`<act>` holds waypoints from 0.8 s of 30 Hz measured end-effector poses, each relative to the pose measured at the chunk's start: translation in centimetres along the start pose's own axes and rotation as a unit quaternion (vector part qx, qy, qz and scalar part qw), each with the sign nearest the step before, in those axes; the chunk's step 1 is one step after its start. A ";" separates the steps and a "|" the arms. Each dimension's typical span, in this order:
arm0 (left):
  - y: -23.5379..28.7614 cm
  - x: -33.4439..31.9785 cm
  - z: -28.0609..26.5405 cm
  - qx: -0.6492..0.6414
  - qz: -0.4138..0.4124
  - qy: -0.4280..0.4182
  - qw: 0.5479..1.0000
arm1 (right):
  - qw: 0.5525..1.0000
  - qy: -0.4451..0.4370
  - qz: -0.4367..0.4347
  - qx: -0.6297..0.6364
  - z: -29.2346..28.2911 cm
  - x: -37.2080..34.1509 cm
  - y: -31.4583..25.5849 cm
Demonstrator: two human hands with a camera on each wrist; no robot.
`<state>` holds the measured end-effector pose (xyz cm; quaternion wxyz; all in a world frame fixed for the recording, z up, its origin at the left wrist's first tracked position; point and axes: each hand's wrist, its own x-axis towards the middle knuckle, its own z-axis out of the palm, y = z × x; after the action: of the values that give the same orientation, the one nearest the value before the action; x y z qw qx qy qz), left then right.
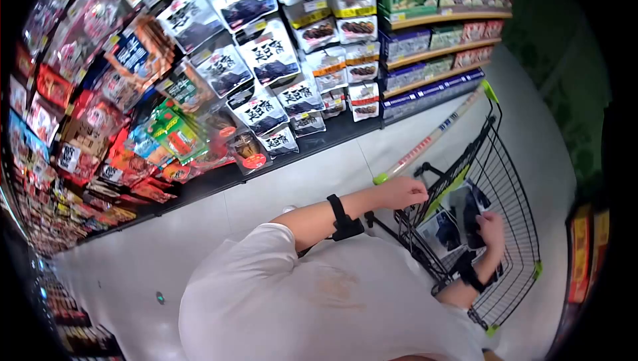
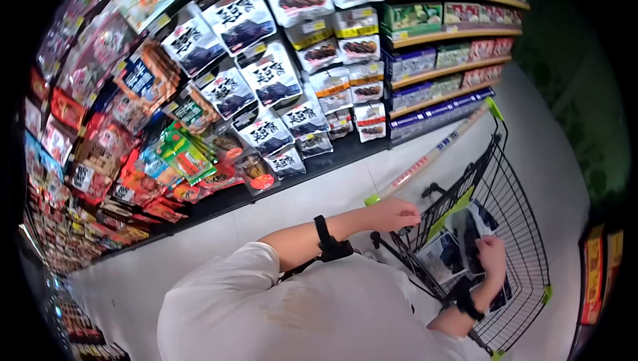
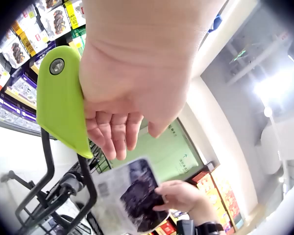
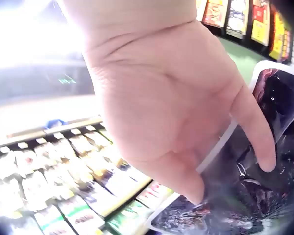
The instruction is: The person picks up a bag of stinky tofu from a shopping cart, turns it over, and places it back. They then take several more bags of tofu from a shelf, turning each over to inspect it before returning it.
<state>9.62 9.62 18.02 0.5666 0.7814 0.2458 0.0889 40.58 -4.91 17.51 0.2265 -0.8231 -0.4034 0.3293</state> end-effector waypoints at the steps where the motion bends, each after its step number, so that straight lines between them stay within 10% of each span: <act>1: -1.1 0.5 -0.1 -0.085 -0.004 -0.019 0.996 | 0.998 0.022 -0.051 0.007 -1.6 -2.3 -1.9; 5: 3.8 -2.3 -2.9 -0.226 -0.077 -0.051 0.970 | 0.870 0.269 -0.410 -0.055 -2.1 -13.2 -16.4; 10: 7.3 -7.9 -11.4 -0.620 0.137 -0.071 0.769 | 0.749 0.141 -0.628 -0.156 4.7 -17.0 -27.0; 17: 5.2 -22.1 -21.5 -0.522 0.236 0.246 0.782 | 0.704 0.087 -0.695 -0.117 14.1 -15.0 -33.9; 24: 4.1 -32.0 -20.1 -0.414 0.296 0.440 0.740 | 0.673 -0.123 -0.729 0.002 19.4 -12.2 -37.7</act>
<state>-25.27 9.98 33.14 0.6082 0.3770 0.1634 0.6791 1.54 8.80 32.80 0.3451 -0.2188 -0.8989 0.1582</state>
